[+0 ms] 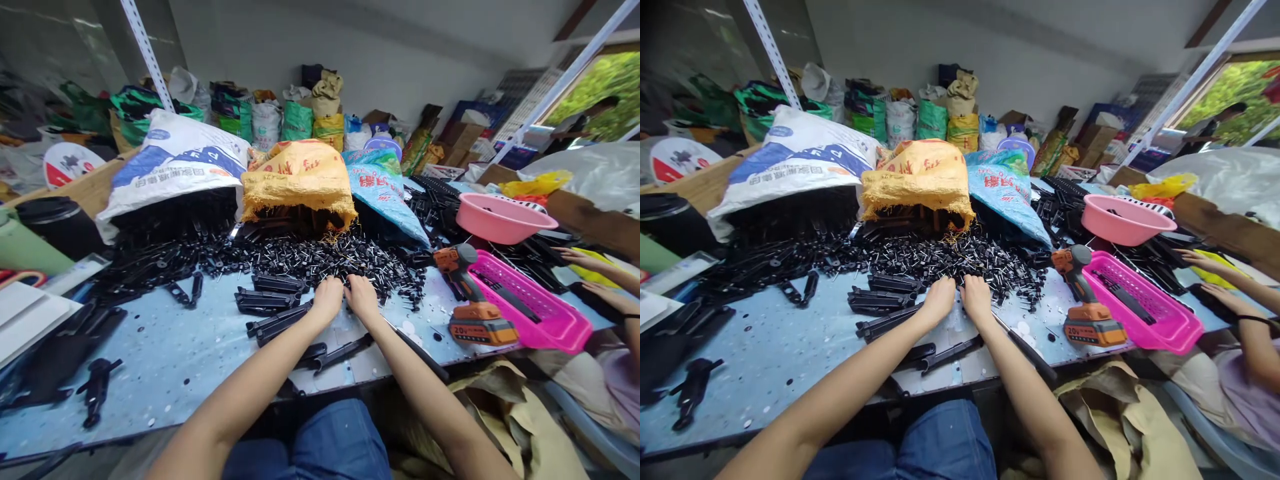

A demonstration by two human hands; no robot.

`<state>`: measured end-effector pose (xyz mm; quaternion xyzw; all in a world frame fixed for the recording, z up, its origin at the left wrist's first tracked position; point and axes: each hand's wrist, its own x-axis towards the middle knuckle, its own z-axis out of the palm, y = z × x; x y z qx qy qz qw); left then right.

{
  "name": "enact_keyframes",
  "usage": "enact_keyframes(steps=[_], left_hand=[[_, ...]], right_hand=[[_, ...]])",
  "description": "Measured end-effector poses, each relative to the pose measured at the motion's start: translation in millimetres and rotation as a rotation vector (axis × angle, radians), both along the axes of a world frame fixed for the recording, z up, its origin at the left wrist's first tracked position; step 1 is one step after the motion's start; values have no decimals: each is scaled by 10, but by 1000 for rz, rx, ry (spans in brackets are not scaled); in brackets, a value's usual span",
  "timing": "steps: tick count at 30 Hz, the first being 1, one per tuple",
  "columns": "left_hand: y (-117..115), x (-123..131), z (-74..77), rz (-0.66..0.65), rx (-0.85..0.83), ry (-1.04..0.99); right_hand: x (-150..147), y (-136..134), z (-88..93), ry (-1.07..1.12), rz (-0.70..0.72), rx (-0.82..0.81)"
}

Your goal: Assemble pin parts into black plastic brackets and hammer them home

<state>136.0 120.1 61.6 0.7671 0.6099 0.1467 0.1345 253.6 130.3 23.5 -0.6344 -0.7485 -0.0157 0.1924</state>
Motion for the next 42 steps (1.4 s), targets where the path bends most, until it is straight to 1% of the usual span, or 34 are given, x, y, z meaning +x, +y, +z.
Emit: enact_keyframes(steps=[2,4,5,6,8,10,12,15,18,20,23,25,28,30,33,36,39,42], left_hand=[[-307,-357,12,2,60,-63],[-667,-785,-39,67,119,-142],[-847,-987,-92,144,185,-340],[-1016,-1161,-161,216,216,-523],[-1293,-1392,-322,321,173,-742],[-1465,-1470,-457,371,148,-820],[-1539,-1456,-523,375,194,-791],[-1560,-1406,-503,327,336,-641],[-1571,-1385,-466,205,484,-432],[-1585,-1378,-477,102,598,-246],[-1599,-1383,-519,-19,739,-1],[-1600,-1396,-524,-60,761,66],[-1597,-1382,-486,-48,744,82],[-1594,-1314,-459,-34,748,67],[-1569,-1125,-455,-106,728,27],[-1504,-906,-476,-183,607,14],[-1407,-755,-467,-153,371,11],[-1310,-715,-420,-112,128,-23]], right_hand=[[-54,70,-3,-14,23,-24],[-80,52,5,-8,40,-44],[-82,13,16,5,47,-46],[-78,-43,30,34,65,-40],[-66,-190,73,138,154,-9],[-65,-362,134,257,302,30],[-78,-532,211,326,431,25],[-98,-736,340,355,525,-91],[-101,-845,449,319,543,-277],[-107,-870,490,269,531,-386],[-145,-874,512,177,562,-456],[-195,-875,528,76,608,-462],[-294,-888,603,-145,673,-458],[-364,-896,683,-290,712,-446],[-432,-895,773,-396,718,-446],[-413,-902,740,-348,647,-456],[-315,-931,605,-241,614,-438],[-216,-940,500,-108,618,-393]])
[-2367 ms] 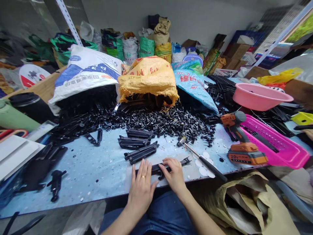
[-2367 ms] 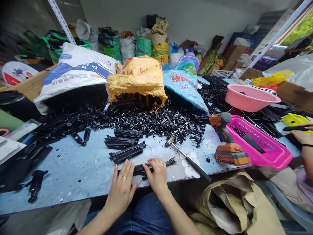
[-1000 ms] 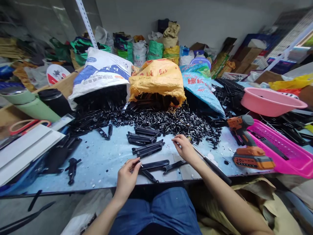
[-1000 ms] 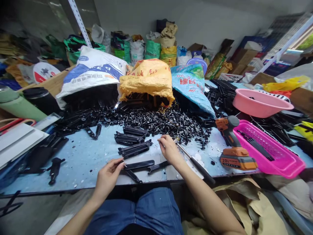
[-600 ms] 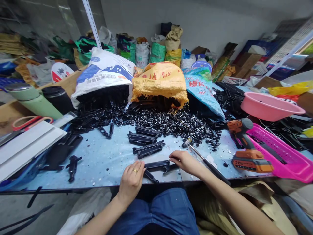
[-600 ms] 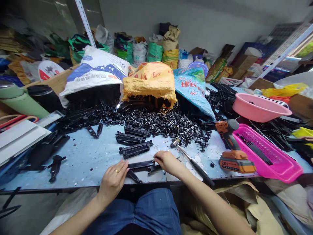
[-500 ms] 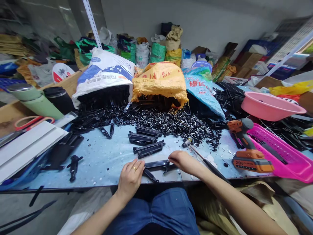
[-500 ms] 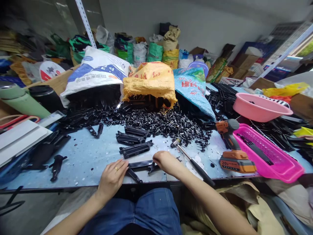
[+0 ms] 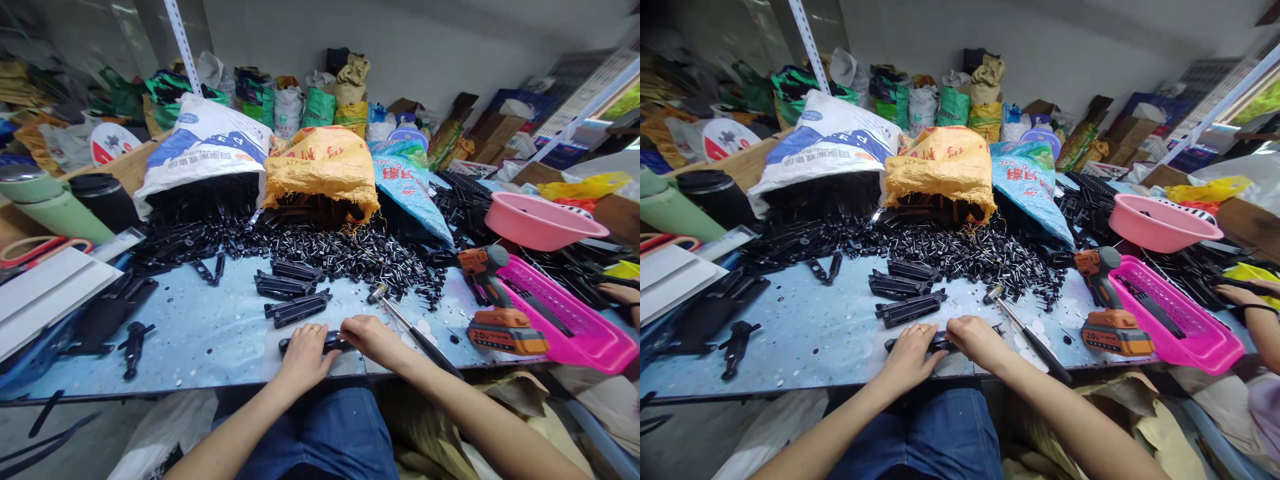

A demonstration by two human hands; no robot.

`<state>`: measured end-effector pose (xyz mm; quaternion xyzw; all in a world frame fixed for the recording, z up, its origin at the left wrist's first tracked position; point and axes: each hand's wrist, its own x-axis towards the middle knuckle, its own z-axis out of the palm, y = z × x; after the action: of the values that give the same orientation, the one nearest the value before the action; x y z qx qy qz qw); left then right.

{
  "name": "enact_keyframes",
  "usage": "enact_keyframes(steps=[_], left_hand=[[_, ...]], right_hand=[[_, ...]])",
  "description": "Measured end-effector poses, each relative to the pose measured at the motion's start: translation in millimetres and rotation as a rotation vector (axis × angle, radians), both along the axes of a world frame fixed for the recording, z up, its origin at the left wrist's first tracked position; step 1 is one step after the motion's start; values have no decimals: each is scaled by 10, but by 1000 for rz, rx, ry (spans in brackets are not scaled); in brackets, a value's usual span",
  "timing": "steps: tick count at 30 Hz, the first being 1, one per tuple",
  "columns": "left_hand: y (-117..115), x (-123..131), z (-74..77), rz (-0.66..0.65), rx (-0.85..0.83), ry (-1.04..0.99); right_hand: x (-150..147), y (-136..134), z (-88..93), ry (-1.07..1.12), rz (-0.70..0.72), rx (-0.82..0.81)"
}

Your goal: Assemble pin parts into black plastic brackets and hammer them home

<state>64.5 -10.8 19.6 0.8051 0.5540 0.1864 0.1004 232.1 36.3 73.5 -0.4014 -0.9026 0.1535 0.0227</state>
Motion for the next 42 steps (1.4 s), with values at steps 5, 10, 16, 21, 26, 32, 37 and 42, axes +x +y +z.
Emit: enact_keyframes(steps=[5,10,16,21,26,32,37,42], left_hand=[[142,-38,95,64,-236,-107],[273,-20,149,193,-378,-164],[187,-31,148,99,-333,-142],[-19,-66,45,-106,-16,56],[-7,-68,-50,-130,28,107],[-56,-195,-58,-183,104,217],[73,-346,47,-163,131,226],[75,-483,350,-265,261,133]], right_hand=[[1,84,59,109,22,-117],[-43,132,79,56,50,-26],[122,13,-279,176,239,93],[367,24,-597,241,280,148],[405,175,-632,24,341,263],[430,189,-652,-78,303,358],[352,65,-588,28,265,376],[281,-128,-75,105,360,380]])
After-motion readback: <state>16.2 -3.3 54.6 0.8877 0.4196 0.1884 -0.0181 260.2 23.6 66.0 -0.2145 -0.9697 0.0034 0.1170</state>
